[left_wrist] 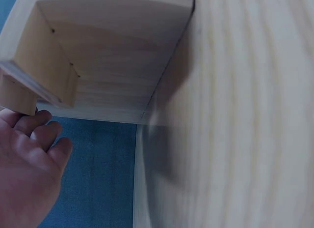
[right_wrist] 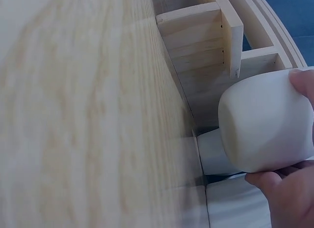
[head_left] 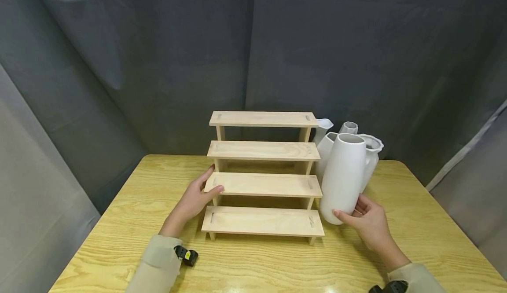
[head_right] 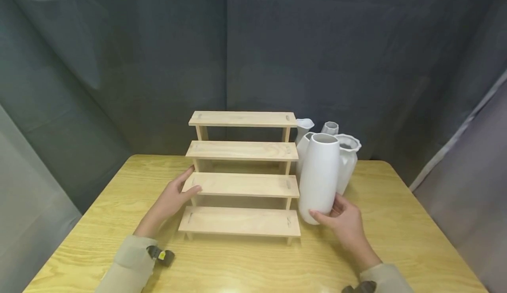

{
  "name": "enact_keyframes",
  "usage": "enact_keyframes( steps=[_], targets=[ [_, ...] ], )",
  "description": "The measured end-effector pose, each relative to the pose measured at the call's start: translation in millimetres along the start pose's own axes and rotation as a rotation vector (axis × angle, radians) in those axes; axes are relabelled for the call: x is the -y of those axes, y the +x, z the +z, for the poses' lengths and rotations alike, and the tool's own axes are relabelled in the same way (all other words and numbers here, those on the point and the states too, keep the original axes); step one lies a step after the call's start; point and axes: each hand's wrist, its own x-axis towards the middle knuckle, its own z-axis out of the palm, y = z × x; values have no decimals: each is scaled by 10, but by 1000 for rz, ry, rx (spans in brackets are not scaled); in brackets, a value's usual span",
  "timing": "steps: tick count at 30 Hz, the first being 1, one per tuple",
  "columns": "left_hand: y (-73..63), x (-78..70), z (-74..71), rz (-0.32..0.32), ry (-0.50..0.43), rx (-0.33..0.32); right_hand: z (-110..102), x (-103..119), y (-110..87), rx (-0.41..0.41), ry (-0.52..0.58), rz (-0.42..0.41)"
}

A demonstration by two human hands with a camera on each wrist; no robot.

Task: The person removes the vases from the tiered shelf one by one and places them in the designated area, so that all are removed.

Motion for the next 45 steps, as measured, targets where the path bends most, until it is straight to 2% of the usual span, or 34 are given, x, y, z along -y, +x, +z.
enact_keyframes(
  steps=[23,45],
  targets=[
    [7,19,2,8,5,-4,11,-81,-32,59,67,25],
    [14,15,-4,10,5,-7,-10,-141,-43,105,72,54]
  ],
)
